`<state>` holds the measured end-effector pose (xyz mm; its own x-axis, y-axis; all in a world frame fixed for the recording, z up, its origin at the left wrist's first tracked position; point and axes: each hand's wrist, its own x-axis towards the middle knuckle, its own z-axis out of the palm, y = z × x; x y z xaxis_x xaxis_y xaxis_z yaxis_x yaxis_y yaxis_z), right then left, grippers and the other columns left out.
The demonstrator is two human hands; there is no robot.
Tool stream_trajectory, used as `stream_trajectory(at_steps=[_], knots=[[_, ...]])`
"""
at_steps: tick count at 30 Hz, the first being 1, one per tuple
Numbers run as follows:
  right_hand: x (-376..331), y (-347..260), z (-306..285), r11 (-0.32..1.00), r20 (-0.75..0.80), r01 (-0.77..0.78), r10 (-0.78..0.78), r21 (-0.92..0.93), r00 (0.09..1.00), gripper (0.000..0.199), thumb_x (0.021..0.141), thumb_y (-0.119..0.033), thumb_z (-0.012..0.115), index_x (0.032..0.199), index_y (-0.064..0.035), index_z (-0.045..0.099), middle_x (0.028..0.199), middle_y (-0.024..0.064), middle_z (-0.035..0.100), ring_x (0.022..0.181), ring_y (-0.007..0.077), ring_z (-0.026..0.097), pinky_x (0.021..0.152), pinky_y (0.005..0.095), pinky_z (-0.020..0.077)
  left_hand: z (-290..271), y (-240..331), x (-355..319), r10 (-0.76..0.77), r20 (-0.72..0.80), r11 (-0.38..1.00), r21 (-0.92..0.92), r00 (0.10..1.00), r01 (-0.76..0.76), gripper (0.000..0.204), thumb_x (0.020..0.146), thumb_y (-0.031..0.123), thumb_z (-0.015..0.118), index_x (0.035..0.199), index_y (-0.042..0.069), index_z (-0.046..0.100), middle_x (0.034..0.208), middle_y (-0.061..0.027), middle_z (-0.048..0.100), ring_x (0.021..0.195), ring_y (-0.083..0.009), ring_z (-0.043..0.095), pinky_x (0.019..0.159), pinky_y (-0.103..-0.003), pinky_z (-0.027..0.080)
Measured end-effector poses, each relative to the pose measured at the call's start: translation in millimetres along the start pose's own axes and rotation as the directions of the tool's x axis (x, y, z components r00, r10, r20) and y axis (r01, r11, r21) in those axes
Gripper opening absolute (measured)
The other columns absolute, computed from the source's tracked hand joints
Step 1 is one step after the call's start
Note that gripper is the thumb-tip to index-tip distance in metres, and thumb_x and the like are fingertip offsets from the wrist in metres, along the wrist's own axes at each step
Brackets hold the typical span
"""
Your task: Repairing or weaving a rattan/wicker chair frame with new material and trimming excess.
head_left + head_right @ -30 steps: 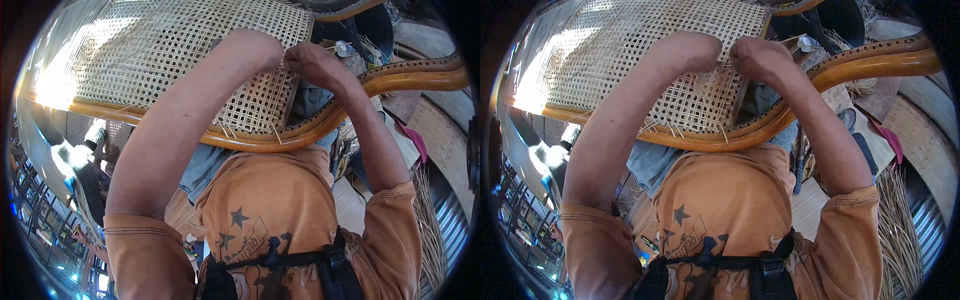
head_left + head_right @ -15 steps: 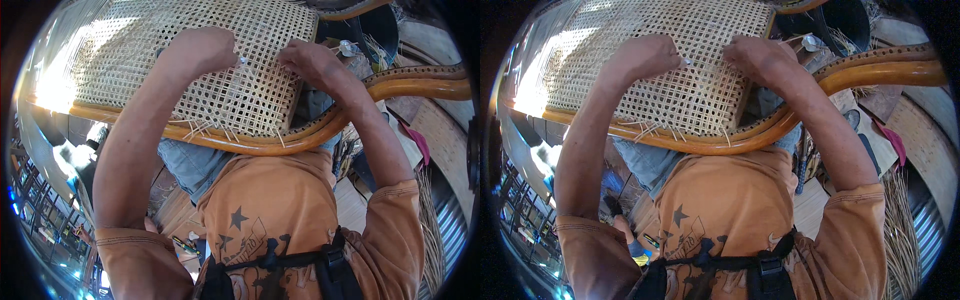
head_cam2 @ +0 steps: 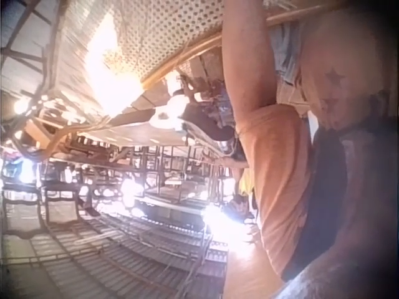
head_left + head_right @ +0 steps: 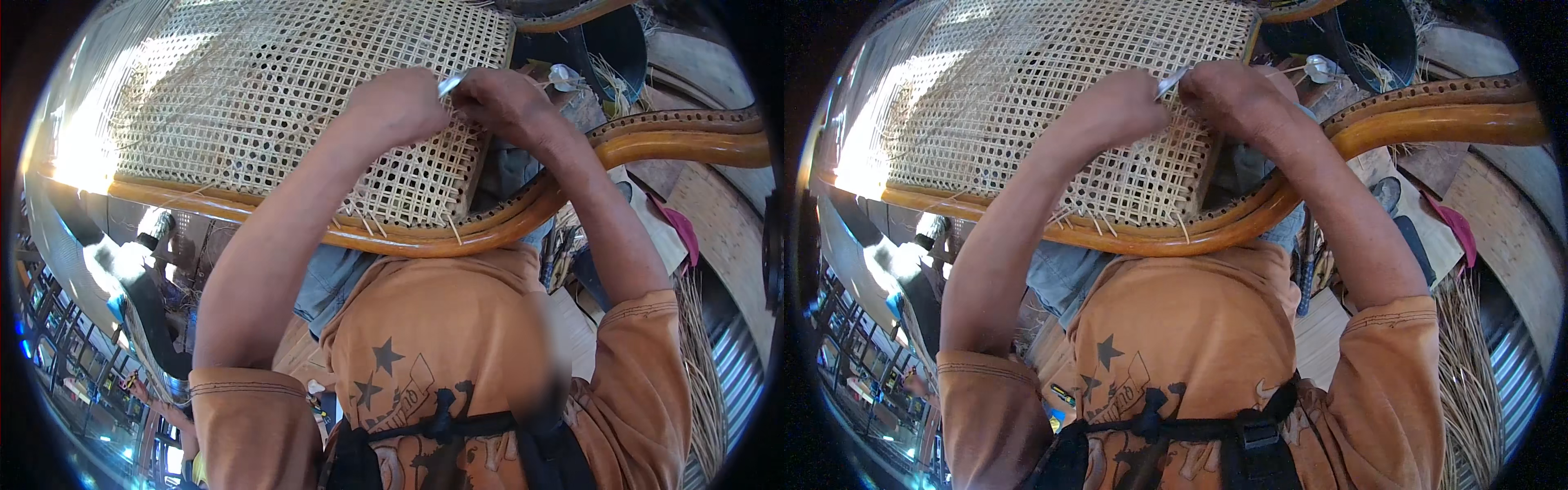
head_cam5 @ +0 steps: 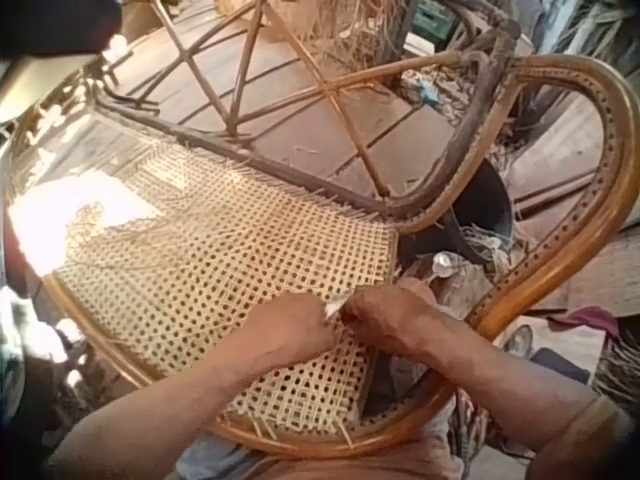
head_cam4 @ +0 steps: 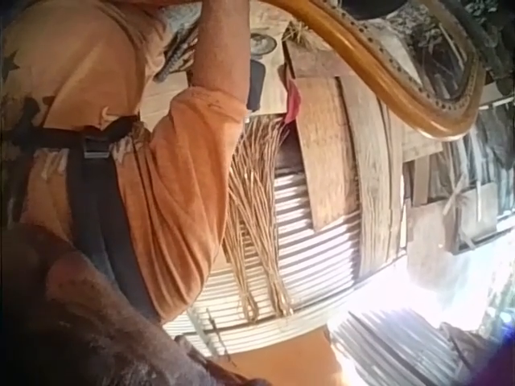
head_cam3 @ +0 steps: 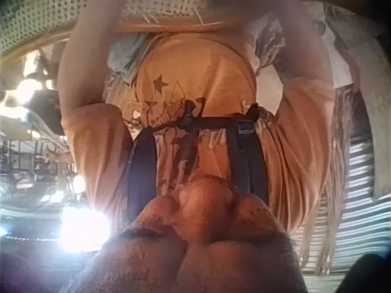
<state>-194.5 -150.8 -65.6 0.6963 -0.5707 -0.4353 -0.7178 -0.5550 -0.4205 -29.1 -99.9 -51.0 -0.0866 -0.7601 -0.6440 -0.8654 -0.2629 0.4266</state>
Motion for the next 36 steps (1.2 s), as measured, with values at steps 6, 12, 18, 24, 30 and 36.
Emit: stream_trajectory(at_steps=[6,12,18,24,30,36], knots=[[12,1,-9,0.992,0.248,0.044,-0.013,-0.121,0.969,0.023,0.082,-0.019,0.054,0.101,-0.0112,0.064,0.098,0.0113,0.065,0.091,0.0294,0.063,0.076,0.0406,0.0503,-22,-36,-46,-0.129,0.166,0.986,-0.083,0.978,0.144,0.024,0.073,0.016,0.049,0.081,-0.002,0.063,0.07,-0.0166,0.063,0.066,-0.0301,0.063,0.065,-0.041,0.049],[16,-14,-2,0.936,-0.162,0.236,-0.198,0.262,0.967,0.022,0.085,-0.022,0.059,0.094,-0.0027,0.064,0.083,0.0117,0.064,0.076,0.0261,0.062,0.07,0.0361,0.0487,-34,-56,-95,-0.015,-0.041,0.993,-0.121,0.999,0.01,0.024,0.075,0.02,0.048,0.07,-0.003,0.054,0.058,-0.0161,0.053,0.052,-0.0303,0.05,0.056,-0.043,0.041],[-3,-47,-28,0.897,0.113,0.035,-0.094,0.441,0.989,0.023,0.084,-0.025,0.058,0.092,-0.0058,0.067,0.08,0.0142,0.065,0.075,0.0254,0.064,0.068,0.036,0.0486,-42,-29,-77,0.066,-0.132,0.998,-0.006,0.989,-0.067,0.025,0.083,0.024,0.053,0.077,0.0,0.055,0.059,-0.0086,0.053,0.056,-0.0202,0.053,0.054,-0.037,0.044],[-8,-26,-17,0.982,0.077,-0.151,0.143,0.117,0.987,0.019,0.079,-0.022,0.06,0.087,-0.0066,0.068,0.079,0.0167,0.065,0.076,0.0332,0.063,0.068,0.0415,0.0496,-21,-5,-26,0.231,-0.001,0.877,0.434,0.973,-0.208,0.023,0.083,0.024,0.054,0.085,0.003,0.063,0.076,-0.0152,0.064,0.073,-0.0301,0.065,0.065,-0.042,0.051],[-8,-25,-14,0.991,0.013,-0.12,0.119,0.058,0.993,0.017,0.072,-0.022,0.062,0.078,-0.0065,0.066,0.067,0.0173,0.061,0.066,0.0342,0.062,0.062,0.0419,0.0476,-36,20,-12,0.284,0.146,0.782,0.537,0.948,-0.317,0.016,0.078,0.016,0.056,0.083,0.005,0.067,0.08,-0.0127,0.066,0.077,-0.0286,0.066,0.067,-0.041,0.052],[-8,-35,-8,0.983,-0.006,-0.179,0.179,-0.033,0.984,0.019,0.073,-0.02,0.062,0.079,-0.0031,0.066,0.069,0.0202,0.061,0.069,0.0367,0.061,0.064,0.0428,0.0479,-25,29,-1,0.258,0.224,0.793,0.506,0.94,-0.338,0.02,0.075,0.011,0.055,0.088,0.006,0.069,0.086,-0.0136,0.067,0.08,-0.0285,0.066,0.069,-0.04,0.052]])
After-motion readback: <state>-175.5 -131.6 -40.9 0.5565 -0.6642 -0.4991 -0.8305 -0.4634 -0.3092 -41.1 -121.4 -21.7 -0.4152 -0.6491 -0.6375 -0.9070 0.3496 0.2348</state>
